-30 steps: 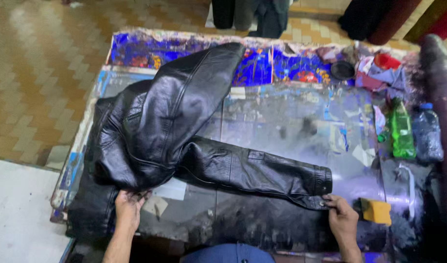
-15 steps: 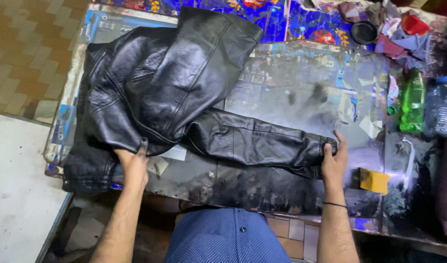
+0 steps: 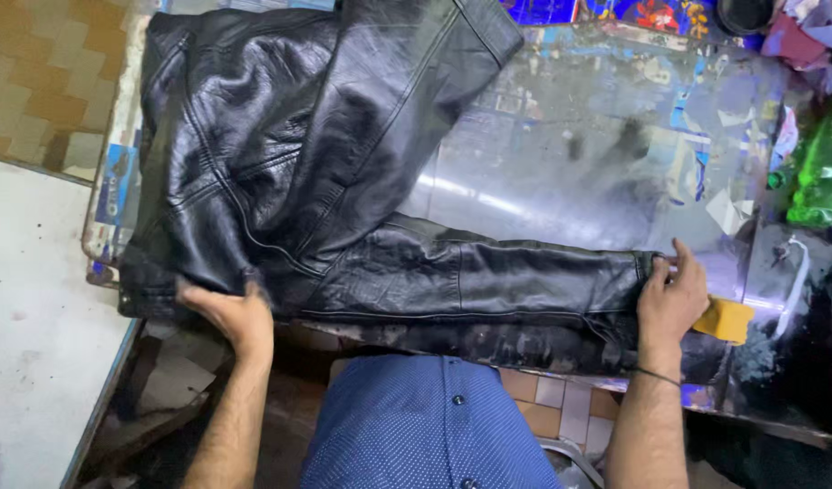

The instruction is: The person wipes a black leather jacket with a yellow sponge on a cluttered workbench. They repeatedly rub the sleeves, cuffs, and body panels, occasionally repositioning the jacket and applying liquid from a green bottle to the sponge before continuing to wipe.

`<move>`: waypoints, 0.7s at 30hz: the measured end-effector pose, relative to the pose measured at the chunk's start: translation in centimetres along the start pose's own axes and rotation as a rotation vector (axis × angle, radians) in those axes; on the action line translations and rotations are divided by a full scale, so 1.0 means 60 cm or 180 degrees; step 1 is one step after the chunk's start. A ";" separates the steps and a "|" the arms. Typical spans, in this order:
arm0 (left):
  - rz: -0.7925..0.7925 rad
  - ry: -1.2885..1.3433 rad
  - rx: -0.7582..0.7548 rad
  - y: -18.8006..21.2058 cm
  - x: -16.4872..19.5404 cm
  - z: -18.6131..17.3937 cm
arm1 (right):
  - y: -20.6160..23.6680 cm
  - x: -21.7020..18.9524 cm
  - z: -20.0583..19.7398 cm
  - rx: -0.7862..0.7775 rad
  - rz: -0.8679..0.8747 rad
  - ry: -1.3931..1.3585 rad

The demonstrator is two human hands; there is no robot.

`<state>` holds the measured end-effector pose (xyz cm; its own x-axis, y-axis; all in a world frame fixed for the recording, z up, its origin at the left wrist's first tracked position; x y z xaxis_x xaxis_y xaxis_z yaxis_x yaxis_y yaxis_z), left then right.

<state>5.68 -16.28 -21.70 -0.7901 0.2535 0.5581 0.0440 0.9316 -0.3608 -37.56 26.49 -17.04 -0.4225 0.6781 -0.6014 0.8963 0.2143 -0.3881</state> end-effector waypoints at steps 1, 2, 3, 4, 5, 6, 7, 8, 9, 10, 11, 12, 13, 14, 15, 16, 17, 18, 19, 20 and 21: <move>0.0636 0.0198 0.0305 0.001 0.031 -0.013 | 0.005 -0.022 -0.015 0.0260 -0.0294 0.0019; 0.1294 0.0400 0.0590 0.004 0.061 -0.032 | 0.016 -0.046 -0.026 0.0516 -0.0574 0.0038; 0.1963 0.0608 0.0833 0.016 0.092 -0.051 | 0.028 -0.069 -0.029 0.0348 -0.0642 -0.0206; 0.2229 0.0558 0.0483 0.023 0.131 -0.048 | 0.040 -0.091 -0.028 0.0172 -0.0709 -0.0441; 0.2495 0.0538 0.0140 0.027 0.173 -0.034 | 0.050 -0.110 -0.022 -0.0005 -0.0787 -0.0677; 0.2850 0.0985 -0.0662 0.032 0.209 -0.022 | 0.059 -0.131 -0.005 -0.0373 -0.0904 -0.0694; 0.3287 0.0988 -0.1155 0.039 0.249 0.001 | 0.071 -0.149 0.019 -0.0740 -0.1018 -0.0719; 0.3668 0.0921 -0.1477 0.049 0.283 0.025 | 0.090 -0.166 0.046 -0.1073 -0.1211 -0.0736; 0.4040 0.0846 -0.1802 0.058 0.302 0.039 | 0.108 -0.178 0.067 -0.1416 -0.1406 -0.0758; 0.4180 0.0556 -0.2024 0.067 0.299 0.038 | 0.126 -0.185 0.077 -0.1786 -0.1522 -0.0390; 0.4319 0.0258 -0.2238 0.074 0.295 0.036 | 0.144 -0.193 0.083 -0.2147 -0.1635 -0.0021; 0.4461 -0.0042 -0.2447 0.079 0.291 0.035 | 0.155 -0.196 0.085 -0.2492 -0.1737 0.0355; 0.4409 -0.0433 -0.2698 0.078 0.283 0.034 | 0.155 -0.193 0.081 -0.2494 -0.1614 0.0562; 0.4349 -0.0826 -0.2940 0.077 0.274 0.034 | 0.151 -0.184 0.073 -0.2490 -0.1484 0.0770; 0.4276 -0.1220 -0.3190 0.078 0.264 0.034 | 0.156 -0.172 0.067 -0.2495 -0.1339 0.0980; 0.4288 -0.1143 -0.3145 0.085 0.254 0.033 | 0.169 -0.159 0.061 -0.2426 -0.1260 0.0991; 0.4300 -0.1061 -0.3084 0.089 0.248 0.035 | 0.176 -0.147 0.059 -0.2344 -0.1189 0.1009; 0.4305 -0.0981 -0.2968 0.088 0.250 0.041 | 0.172 -0.138 0.061 -0.2224 -0.1155 0.1023; 0.4328 -0.1099 -0.2979 0.088 0.250 0.044 | 0.171 -0.131 0.059 -0.2179 -0.1083 0.1060; 0.4355 -0.1217 -0.2991 0.089 0.249 0.044 | 0.170 -0.123 0.055 -0.2133 -0.1003 0.1098; 0.4381 -0.1335 -0.3002 0.092 0.249 0.046 | 0.169 -0.115 0.051 -0.2087 -0.0923 0.1136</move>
<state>-7.57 -8.09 -17.39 0.0473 0.9983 -0.0350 0.9686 -0.0372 0.2459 -25.93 21.83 -18.94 -0.6816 0.6923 -0.2368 0.7007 0.7108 0.0614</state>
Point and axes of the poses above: each hand's wrist, its own y-axis away from the middle knuckle, its own z-axis out of the palm, x = y × z, the point moved 1 cm from there along -y, towards the middle knuckle, and after that the axes turned 14 degrees about -y, right-handed, at the moved point
